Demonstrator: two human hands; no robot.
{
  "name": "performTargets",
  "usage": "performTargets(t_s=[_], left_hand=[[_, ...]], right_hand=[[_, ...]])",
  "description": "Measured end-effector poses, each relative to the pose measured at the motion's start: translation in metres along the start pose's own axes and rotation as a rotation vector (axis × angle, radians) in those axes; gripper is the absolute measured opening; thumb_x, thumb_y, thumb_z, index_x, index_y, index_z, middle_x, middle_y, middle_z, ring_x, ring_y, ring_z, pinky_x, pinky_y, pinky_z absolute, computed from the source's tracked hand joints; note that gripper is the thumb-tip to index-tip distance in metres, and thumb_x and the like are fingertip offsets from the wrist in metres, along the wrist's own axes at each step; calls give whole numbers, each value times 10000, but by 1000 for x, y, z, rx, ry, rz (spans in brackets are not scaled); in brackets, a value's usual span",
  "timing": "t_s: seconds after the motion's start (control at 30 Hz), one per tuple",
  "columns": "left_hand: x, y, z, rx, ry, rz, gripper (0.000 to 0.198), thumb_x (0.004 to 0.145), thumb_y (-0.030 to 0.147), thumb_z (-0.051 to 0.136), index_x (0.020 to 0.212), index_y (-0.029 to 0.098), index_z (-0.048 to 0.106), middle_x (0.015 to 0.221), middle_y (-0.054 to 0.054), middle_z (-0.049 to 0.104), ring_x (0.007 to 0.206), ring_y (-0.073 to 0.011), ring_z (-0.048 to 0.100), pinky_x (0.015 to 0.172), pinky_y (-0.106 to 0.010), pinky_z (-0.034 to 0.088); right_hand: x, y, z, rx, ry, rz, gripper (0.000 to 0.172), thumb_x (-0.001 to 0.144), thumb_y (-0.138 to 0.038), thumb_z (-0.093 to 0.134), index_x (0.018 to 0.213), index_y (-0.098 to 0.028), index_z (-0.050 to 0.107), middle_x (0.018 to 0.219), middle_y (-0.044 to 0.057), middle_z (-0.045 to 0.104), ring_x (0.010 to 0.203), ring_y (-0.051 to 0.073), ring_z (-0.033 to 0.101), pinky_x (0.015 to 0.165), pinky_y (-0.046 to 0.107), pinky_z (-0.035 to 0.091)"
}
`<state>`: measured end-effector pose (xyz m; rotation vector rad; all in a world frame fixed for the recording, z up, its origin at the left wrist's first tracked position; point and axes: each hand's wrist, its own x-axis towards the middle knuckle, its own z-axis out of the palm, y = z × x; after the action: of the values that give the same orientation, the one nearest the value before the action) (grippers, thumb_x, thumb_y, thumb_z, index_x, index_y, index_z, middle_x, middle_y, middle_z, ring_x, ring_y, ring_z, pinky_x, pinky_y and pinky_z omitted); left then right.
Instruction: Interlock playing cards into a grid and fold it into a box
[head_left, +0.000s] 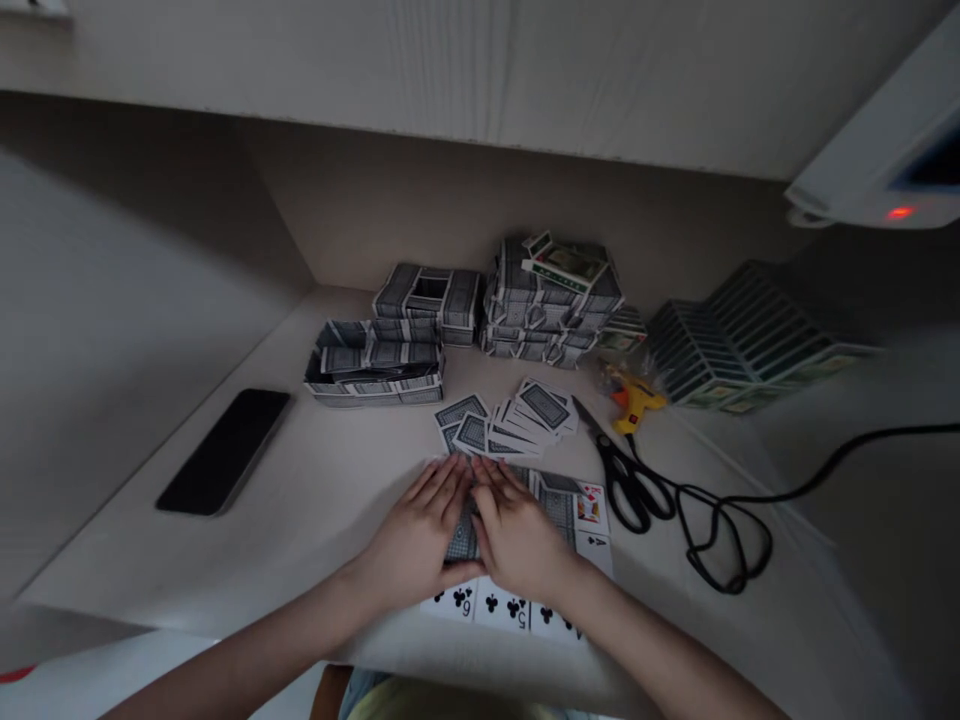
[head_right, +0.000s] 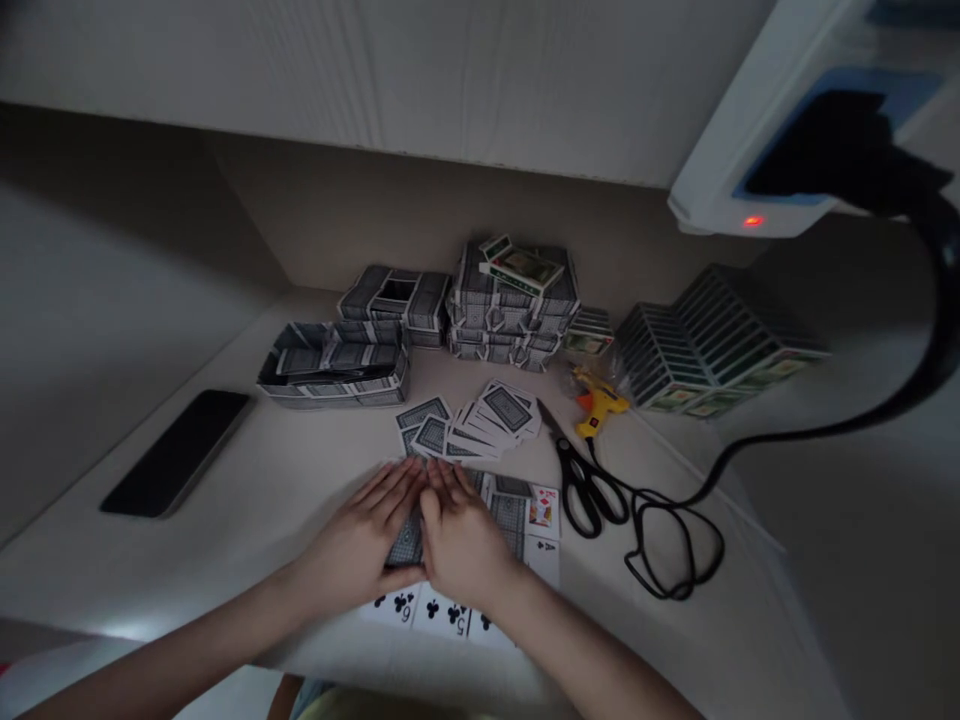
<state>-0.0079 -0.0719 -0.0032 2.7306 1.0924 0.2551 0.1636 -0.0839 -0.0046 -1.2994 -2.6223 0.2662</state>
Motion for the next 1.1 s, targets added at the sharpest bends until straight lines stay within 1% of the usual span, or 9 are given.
performTargets(t_s=[0.23, 0.33, 0.5, 0.6, 0.73, 0.83, 0.93, 1.03, 1.1], left_hand=[[-6, -15, -10, 20, -38, 23, 743, 776, 617, 408, 1385, 213, 267, 1459, -107, 249, 1354, -304, 125, 1066, -569, 89], [-10, -25, -16, 47, -19, -21, 634, 812, 547, 421, 1380, 323, 250, 1481, -54, 200, 1357, -323, 74, 1038, -616, 65], [-15, -44, -16, 52, 45, -165, 539, 866, 400, 415, 1373, 366, 236, 1487, -38, 186, 1359, -314, 70, 1028, -619, 94], [-12, -53, -11, -26, 23, -185, 488, 869, 335, 418, 1345, 368, 312, 1477, -38, 222, 1351, -299, 139, 1026, -599, 155], [1, -56, -8, -84, 13, -236, 453, 841, 208, 416, 1282, 309, 442, 1442, -59, 306, 1337, -277, 206, 1033, -571, 185], [13, -51, -4, -128, 55, -258, 460, 819, 161, 402, 1270, 231, 464, 1396, -98, 375, 1324, -259, 244, 1050, -531, 198], [24, -44, 0, -196, 121, -278, 454, 818, 261, 460, 1265, 181, 457, 1356, -128, 412, 1304, -272, 278, 1045, -503, 245], [32, -38, 1, -236, 206, -302, 688, 657, 395, 673, 1265, 180, 436, 1292, -141, 430, 1251, -314, 331, 1019, -498, 298], [34, -33, 0, -281, 252, -325, 786, 552, 374, 757, 1251, 209, 437, 1229, -119, 424, 1189, -308, 398, 988, -474, 353]], right_hand=[[1, -9, -7, -32, -26, 107, 329, 849, -207, 473, 1119, -22, 505, 1357, 284, 352, 1294, 330, 295, 1044, 467, 289], [-4, -12, -14, -30, -74, 180, 484, 824, -301, 534, 1216, -27, 460, 1368, 285, 330, 1289, 371, 280, 998, 489, 336], [-15, -21, -20, -6, -176, 197, 745, 739, -395, 623, 1303, 25, 378, 1325, 319, 365, 1262, 426, 297, 981, 515, 333], [-17, -19, -26, -19, -193, 149, 578, 793, -344, 552, 1240, 13, 471, 1292, 296, 430, 1235, 398, 368, 952, 486, 365], [-10, 1, -43, 100, -146, 92, 283, 869, -241, 425, 1049, -171, 631, 1097, 132, 644, 1049, 264, 575, 850, 373, 448], [0, 19, -47, 144, -102, 198, 255, 863, -181, 418, 853, -229, 668, 861, 52, 695, 829, 206, 637, 745, 319, 468], [11, 33, -35, 133, 1, 315, 171, 801, -163, 518, 903, -208, 647, 915, 77, 653, 880, 215, 613, 759, 314, 458], [19, 41, -15, 160, 100, 482, 432, 674, -212, 678, 1081, -124, 561, 1052, 155, 559, 937, 255, 586, 774, 337, 467], [22, 43, -4, 233, 159, 531, 587, 623, -251, 718, 1149, -119, 494, 1076, 160, 520, 886, 255, 599, 747, 355, 479]])
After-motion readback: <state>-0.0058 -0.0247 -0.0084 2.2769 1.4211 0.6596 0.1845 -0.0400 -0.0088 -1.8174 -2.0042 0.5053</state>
